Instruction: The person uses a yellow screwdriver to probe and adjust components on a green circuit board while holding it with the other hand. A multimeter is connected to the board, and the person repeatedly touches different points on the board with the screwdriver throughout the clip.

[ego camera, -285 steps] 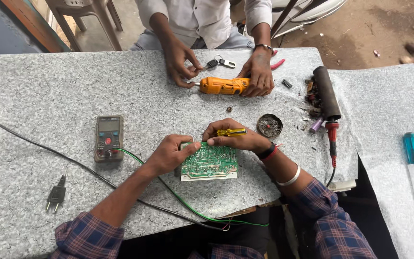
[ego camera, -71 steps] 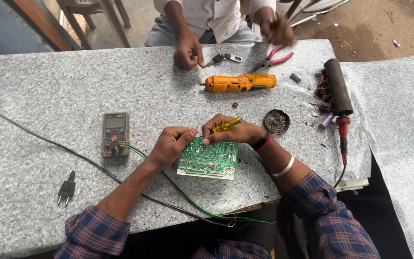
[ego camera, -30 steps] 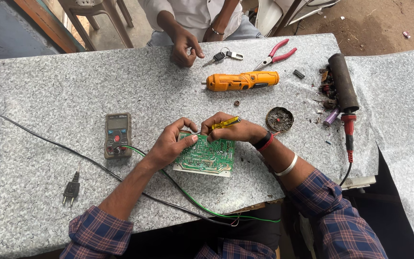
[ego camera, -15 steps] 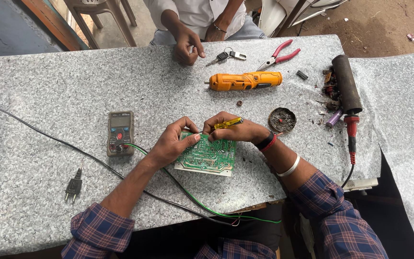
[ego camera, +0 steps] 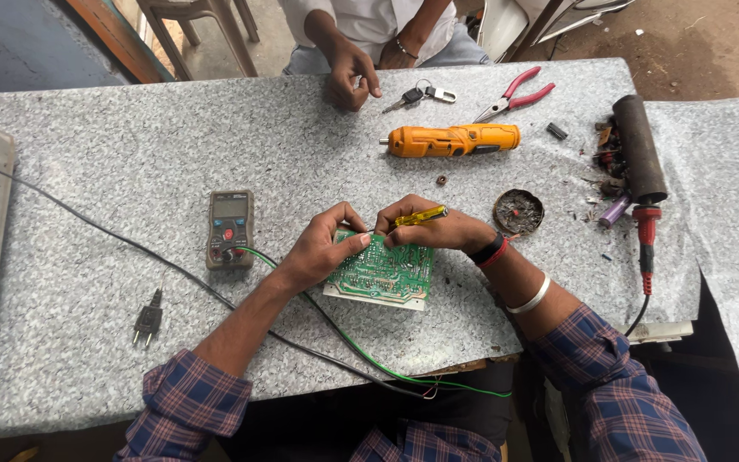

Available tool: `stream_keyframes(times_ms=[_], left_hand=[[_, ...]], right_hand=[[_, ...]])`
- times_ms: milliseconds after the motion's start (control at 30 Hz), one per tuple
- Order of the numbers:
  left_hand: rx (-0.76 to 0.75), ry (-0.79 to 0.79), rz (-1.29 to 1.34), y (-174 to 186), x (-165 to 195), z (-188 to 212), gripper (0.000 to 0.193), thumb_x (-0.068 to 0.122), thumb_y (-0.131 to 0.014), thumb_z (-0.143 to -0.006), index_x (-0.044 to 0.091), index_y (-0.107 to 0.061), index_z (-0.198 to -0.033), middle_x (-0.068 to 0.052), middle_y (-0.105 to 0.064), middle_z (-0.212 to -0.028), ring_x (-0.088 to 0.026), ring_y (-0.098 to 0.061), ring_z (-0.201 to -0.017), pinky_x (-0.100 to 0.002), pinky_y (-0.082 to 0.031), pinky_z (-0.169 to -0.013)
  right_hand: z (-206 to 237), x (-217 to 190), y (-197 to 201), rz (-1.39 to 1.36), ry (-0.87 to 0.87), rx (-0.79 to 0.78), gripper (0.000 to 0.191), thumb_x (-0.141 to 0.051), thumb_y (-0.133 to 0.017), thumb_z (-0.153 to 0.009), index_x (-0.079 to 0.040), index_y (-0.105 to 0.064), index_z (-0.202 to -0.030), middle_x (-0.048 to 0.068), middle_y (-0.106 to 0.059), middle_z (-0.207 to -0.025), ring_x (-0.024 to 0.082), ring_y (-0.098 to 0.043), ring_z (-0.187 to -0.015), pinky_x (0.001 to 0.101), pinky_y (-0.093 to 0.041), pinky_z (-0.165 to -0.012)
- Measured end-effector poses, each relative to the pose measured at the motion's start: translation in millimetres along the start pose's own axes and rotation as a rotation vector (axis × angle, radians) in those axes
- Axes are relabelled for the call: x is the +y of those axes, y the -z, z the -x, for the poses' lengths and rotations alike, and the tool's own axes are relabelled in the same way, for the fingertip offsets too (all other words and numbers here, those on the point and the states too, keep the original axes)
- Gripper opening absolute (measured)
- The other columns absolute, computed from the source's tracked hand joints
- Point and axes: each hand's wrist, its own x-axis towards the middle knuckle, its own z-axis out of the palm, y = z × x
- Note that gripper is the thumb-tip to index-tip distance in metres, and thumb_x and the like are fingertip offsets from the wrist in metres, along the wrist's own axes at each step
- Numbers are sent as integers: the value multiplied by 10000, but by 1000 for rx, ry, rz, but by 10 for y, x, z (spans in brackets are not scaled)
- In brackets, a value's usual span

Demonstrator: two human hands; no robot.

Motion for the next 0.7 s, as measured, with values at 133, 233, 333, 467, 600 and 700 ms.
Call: stream_keyframes(times_ms=[133, 233, 333, 467, 600, 700], left_hand=[[9, -26, 2, -1, 12, -1, 215, 211, -712, -937, 41, -606, -1014, -16, -629, -947, -79, -594, -910, -276, -522, -820], [12, -54, -16, -3, 20, -6, 223, 213, -719, -937, 36, -611, -1018, -19, -631, -951, -83, -587, -917, -279, -515, -829], [12, -61, -23, -7, 30, -13, 219, 212, -721, -934, 41, -613, -1019, -17, -635, -959, -82, -590, -927, -275, -516, -839], [16, -43, -19, -14, 50, -5, 211, 210, -718, -942, 49, -602, -1013, -14, -622, -946, -83, -573, -907, -273, -510, -820], [11, -56, 30, -26, 78, 4, 205, 201, -709, -938, 53, -595, -1024, -5, -618, -970, -79, -585, -940, -268, -512, -857], [17, -76, 17, -33, 97, -1, 205, 195, -709, -942, 51, -595, -1031, -7, -620, -973, -81, -587, -946, -269, -512, -866]], right_hand=[[-7, -5, 0, -9, -1, -11, 189, -196, -661, -894, -13, -697, -923, -24, -663, -781, 49, -575, -762, 259, -480, -701], [-8, -9, -1, 2, -20, -8, 190, -196, -663, -900, -10, -696, -921, -22, -648, -771, 51, -561, -760, 260, -471, -694], [-5, -13, 1, 12, -33, -5, 190, -195, -664, -899, -9, -698, -916, -22, -645, -765, 53, -557, -753, 259, -464, -685], [-5, -13, 3, 4, -3, -13, 192, -191, -654, -889, -12, -699, -944, -25, -661, -784, 47, -573, -777, 255, -478, -707], [-14, -17, 4, 33, -1, -12, 196, -195, -662, -889, -7, -697, -931, -16, -664, -786, 53, -579, -785, 255, -478, -717], [-15, -37, 3, 35, -7, -9, 201, -194, -661, -889, -3, -699, -939, -14, -671, -792, 53, -579, -790, 255, -481, -715]])
